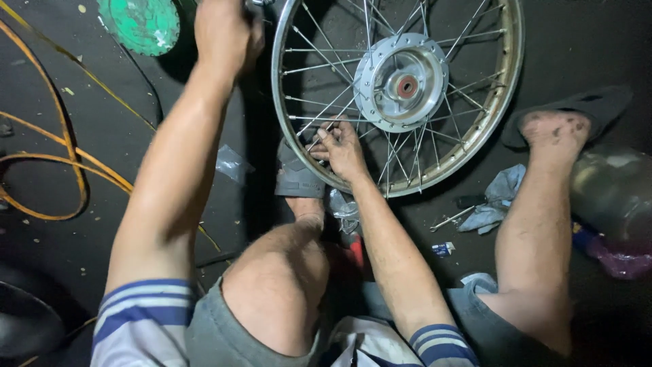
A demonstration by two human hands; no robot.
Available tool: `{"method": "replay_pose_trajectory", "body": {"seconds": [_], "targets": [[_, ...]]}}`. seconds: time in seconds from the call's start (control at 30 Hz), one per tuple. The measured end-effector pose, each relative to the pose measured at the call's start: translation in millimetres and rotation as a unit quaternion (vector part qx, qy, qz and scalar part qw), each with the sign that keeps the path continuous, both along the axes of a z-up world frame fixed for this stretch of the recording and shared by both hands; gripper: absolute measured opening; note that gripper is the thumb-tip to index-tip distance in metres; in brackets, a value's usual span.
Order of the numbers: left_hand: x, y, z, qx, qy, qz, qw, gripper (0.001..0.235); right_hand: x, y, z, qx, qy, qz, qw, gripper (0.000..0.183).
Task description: The person sits on the floor and laces a motorcycle wheel by inserting spokes into the rim and hub. They use their hands to tighten the spoke nipples and adjust the tension of the spokes throughout the process.
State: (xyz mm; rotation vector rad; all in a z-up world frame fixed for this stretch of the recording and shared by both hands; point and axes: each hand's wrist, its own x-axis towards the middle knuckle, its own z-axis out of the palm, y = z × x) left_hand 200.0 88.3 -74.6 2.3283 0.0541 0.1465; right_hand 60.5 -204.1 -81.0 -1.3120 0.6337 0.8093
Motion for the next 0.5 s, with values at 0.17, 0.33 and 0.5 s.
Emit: {"method": "replay_pose_trajectory", "body": {"seconds": [0.17,0.33,0.5], "targets": [[-142,-60,25,-0.196,0.231,0.152,0.941,0.020,-6,-1,-12,0.001,-0.008,0.008,1.000,0.027],[-209,-134,34,-0.381,0.374,0.282,0.797,0.023,-4,0,-3,0.001,-0.015,0.005,1.000,0.028],[-211,-146,20,-0.328,0.420,0.263,0.804,0.020,-6,-2,-19,0.020,-0.008,-0.005,1.000,0.028]]}}
